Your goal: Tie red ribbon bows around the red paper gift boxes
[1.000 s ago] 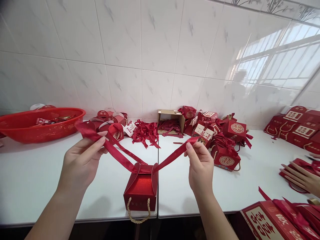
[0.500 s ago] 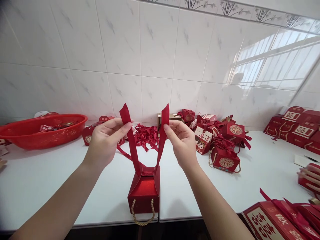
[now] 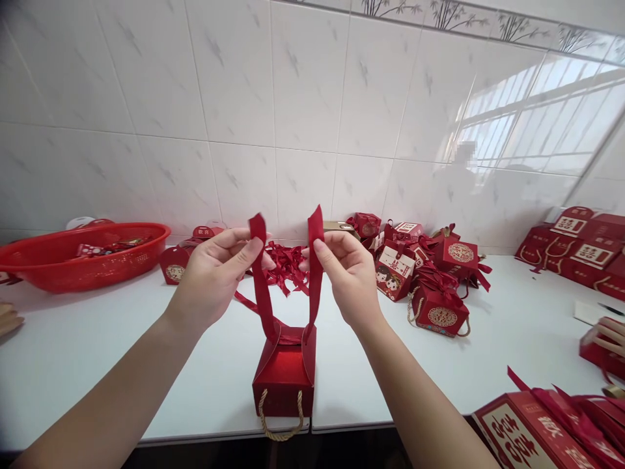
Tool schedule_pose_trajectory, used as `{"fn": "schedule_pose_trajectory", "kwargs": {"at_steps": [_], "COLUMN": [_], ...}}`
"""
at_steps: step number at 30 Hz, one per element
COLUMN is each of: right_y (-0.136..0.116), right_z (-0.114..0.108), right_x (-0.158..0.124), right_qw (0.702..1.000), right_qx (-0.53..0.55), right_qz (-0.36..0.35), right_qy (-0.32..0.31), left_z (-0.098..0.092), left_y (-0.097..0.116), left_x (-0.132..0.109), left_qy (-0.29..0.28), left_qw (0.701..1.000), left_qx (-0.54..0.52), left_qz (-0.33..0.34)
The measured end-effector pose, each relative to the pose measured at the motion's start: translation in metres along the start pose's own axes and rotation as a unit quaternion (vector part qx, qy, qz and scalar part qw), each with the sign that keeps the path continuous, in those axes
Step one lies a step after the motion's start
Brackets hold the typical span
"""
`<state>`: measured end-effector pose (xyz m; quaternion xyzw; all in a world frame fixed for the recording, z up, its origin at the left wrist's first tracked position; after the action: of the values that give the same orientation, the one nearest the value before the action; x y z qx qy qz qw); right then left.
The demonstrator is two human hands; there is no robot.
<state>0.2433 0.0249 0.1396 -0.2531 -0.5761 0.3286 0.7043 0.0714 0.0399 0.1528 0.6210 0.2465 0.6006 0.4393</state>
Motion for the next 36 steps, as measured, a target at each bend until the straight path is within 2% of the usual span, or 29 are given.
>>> {"fn": "schedule_pose_trajectory", "kwargs": {"at_steps": [5, 9, 12, 15, 17, 19, 21, 23, 25, 28, 30, 32, 34, 36], "right_y": [-0.001, -0.005, -0.004, -0.003, -0.004, -0.008, -0.013, -0.016, -0.018, -0.019, -0.019, -0.02, -0.018, -0.013], "right_z": [0.011, 0.023, 0.024, 0.02, 0.017, 0.015, 0.015, 0.014, 0.015, 0.017, 0.017, 0.011, -0.004, -0.029], "right_x": [-0.006, -0.013, -0.014, -0.012, -0.011, -0.013, -0.018, -0.022, -0.025, -0.027, -0.029, -0.032, -0.039, -0.05], "right_qw": [0.997, 0.991, 0.988, 0.984, 0.971, 0.944, 0.898, 0.844, 0.804, 0.779, 0.785, 0.808, 0.843, 0.874], "right_qx": [-0.057, -0.039, -0.028, -0.07, -0.123, -0.19, -0.271, -0.35, -0.407, -0.441, -0.442, -0.429, -0.409, -0.398], "right_qz": [0.026, 0.02, 0.031, -0.002, -0.059, -0.144, -0.242, -0.326, -0.378, -0.404, -0.396, -0.375, -0.339, -0.277], "right_qy": [-0.042, -0.125, -0.147, -0.167, -0.195, -0.23, -0.25, -0.242, -0.214, -0.191, -0.18, -0.147, -0.088, -0.014], "left_z": [0.011, 0.015, 0.016, 0.014, 0.01, 0.006, 0.002, 0.0, 0.001, 0.003, 0.001, -0.002, -0.008, -0.018], "left_y": [0.004, 0.003, -0.001, -0.008, -0.013, -0.018, -0.021, -0.021, -0.02, -0.017, -0.013, -0.006, 0.0, 0.0], "left_x": [-0.007, -0.009, -0.01, -0.009, -0.007, -0.004, -0.002, -0.002, -0.004, -0.01, -0.014, -0.021, -0.03, -0.039], "left_qy": [-0.052, -0.08, -0.129, -0.171, -0.179, -0.169, -0.148, -0.131, -0.125, -0.127, -0.105, -0.052, 0.011, 0.055], "left_qw": [0.997, 0.99, 0.984, 0.977, 0.975, 0.975, 0.975, 0.974, 0.973, 0.982, 0.992, 0.987, 0.965, 0.955], "left_qx": [0.044, 0.1, 0.095, 0.051, 0.025, -0.007, -0.042, -0.07, -0.082, -0.046, 0.036, 0.14, 0.213, 0.24], "left_qz": [-0.033, -0.056, -0.082, -0.115, -0.13, -0.144, -0.16, -0.174, -0.176, -0.134, -0.053, 0.063, 0.153, 0.167]}}
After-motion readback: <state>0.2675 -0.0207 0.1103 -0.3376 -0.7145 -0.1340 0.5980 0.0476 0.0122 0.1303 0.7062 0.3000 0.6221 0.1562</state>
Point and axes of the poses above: each hand's wrist, its own x-axis towards the middle knuckle, its own z-axis out of the palm, y = z × x, the point moved 5 cm from there along x, towards the middle knuckle, and after that the axes turned 1 degree about -x, right-handed, at the moved point
